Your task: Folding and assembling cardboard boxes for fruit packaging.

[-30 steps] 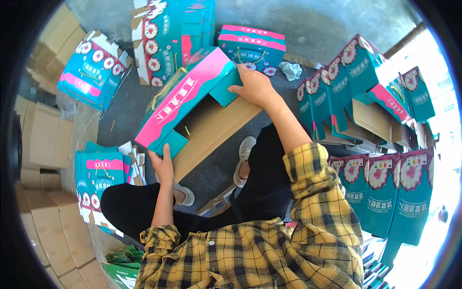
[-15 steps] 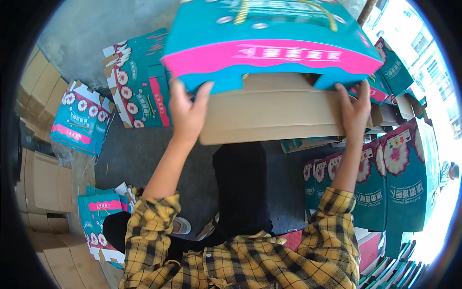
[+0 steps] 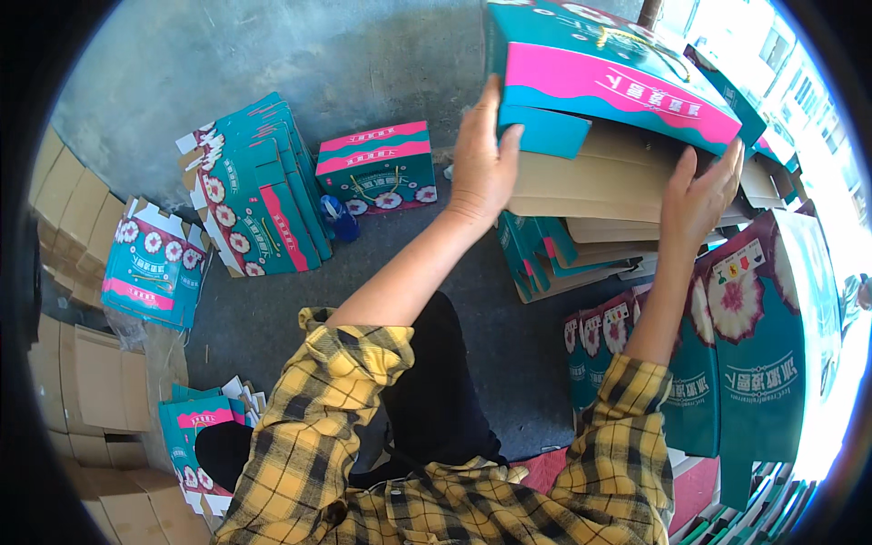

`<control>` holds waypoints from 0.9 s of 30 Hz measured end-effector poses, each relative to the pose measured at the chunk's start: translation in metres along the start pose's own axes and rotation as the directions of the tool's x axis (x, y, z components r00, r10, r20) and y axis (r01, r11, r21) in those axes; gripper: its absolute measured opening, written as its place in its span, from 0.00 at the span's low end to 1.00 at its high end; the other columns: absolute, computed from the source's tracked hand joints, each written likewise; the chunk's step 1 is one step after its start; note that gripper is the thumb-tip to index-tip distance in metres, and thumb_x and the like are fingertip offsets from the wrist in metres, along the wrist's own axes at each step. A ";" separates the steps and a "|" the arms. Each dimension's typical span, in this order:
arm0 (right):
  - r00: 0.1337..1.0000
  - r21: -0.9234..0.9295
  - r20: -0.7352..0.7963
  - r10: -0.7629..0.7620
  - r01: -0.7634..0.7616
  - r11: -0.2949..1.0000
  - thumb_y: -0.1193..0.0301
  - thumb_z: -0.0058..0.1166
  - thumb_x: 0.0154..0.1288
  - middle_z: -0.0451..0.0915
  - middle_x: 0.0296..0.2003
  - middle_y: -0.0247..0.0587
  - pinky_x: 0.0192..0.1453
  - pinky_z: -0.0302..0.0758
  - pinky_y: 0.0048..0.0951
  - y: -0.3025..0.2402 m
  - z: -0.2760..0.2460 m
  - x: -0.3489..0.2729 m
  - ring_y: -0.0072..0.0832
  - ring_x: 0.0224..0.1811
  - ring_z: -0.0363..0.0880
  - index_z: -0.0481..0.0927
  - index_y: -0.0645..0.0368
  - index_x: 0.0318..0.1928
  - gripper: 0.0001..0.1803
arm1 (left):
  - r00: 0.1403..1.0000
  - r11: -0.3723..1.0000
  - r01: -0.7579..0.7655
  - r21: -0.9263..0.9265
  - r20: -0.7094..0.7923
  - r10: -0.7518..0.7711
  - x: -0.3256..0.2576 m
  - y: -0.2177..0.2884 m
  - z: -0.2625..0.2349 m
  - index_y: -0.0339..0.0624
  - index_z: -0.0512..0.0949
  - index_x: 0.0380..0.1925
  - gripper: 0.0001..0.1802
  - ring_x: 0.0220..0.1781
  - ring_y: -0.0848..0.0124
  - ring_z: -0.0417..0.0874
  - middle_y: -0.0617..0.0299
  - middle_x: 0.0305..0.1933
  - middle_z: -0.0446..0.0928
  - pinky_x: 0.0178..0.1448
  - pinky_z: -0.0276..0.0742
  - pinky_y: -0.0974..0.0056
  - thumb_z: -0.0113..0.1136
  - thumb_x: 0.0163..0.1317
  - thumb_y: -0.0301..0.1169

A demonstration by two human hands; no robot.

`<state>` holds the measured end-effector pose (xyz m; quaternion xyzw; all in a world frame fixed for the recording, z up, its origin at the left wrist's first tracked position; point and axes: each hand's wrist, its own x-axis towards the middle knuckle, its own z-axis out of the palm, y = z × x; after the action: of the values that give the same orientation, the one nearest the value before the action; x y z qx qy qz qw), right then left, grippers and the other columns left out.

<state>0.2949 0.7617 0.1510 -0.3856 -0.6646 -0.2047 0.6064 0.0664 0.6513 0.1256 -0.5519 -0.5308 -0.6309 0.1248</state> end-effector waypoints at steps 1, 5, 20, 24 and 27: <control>0.999 0.139 -0.023 -0.034 0.037 0.990 0.59 0.56 0.64 0.63 0.64 0.59 0.70 0.54 0.45 -0.042 -0.007 0.011 0.50 0.69 0.57 0.62 0.64 0.65 0.35 | 1.000 1.000 -0.019 0.013 -0.007 0.019 0.000 0.000 0.006 0.38 0.57 0.67 0.36 0.56 0.49 0.73 0.42 0.54 0.71 0.60 0.68 0.54 0.58 0.59 0.24; 0.928 0.230 0.151 -0.340 0.302 0.925 0.55 0.58 0.60 0.68 0.62 0.48 0.69 0.57 0.46 -0.133 0.008 0.027 0.46 0.67 0.62 0.69 0.50 0.63 0.31 | 0.994 0.995 0.042 0.087 0.101 -0.051 0.002 0.008 0.027 0.38 0.56 0.66 0.37 0.54 0.48 0.72 0.43 0.52 0.69 0.55 0.72 0.52 0.57 0.56 0.20; 0.909 -0.116 0.280 -0.309 0.352 0.929 0.59 0.54 0.61 0.73 0.56 0.39 0.64 0.63 0.44 -0.028 0.088 0.057 0.40 0.60 0.69 0.68 0.45 0.62 0.28 | 0.683 0.661 0.071 0.747 0.446 -0.578 -0.132 0.052 -0.347 0.38 0.69 0.58 0.28 0.58 0.48 0.73 0.45 0.57 0.72 0.61 0.69 0.53 0.61 0.57 0.32; 0.919 -0.166 0.164 -0.360 0.385 0.908 0.59 0.53 0.63 0.70 0.60 0.47 0.64 0.64 0.47 -0.059 0.088 0.052 0.42 0.64 0.67 0.69 0.49 0.62 0.27 | 0.791 0.124 0.038 0.992 0.046 -0.610 -0.201 0.112 -0.469 0.37 0.71 0.56 0.27 0.56 0.44 0.72 0.41 0.55 0.72 0.59 0.67 0.49 0.63 0.56 0.33; 0.834 0.361 0.094 -0.544 0.481 0.799 0.71 0.56 0.61 0.74 0.56 0.49 0.61 0.68 0.41 -0.185 0.047 0.012 0.45 0.59 0.71 0.72 0.58 0.59 0.24 | 0.627 -0.025 0.448 0.894 -0.334 -0.704 -0.256 0.145 -0.507 0.34 0.70 0.55 0.25 0.59 0.46 0.70 0.41 0.56 0.71 0.63 0.64 0.52 0.59 0.61 0.37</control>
<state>0.1239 0.6849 0.1904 -0.1041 -0.8240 -0.2121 0.5150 -0.0196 0.0730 0.0782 -0.1558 -0.9771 -0.1175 0.0850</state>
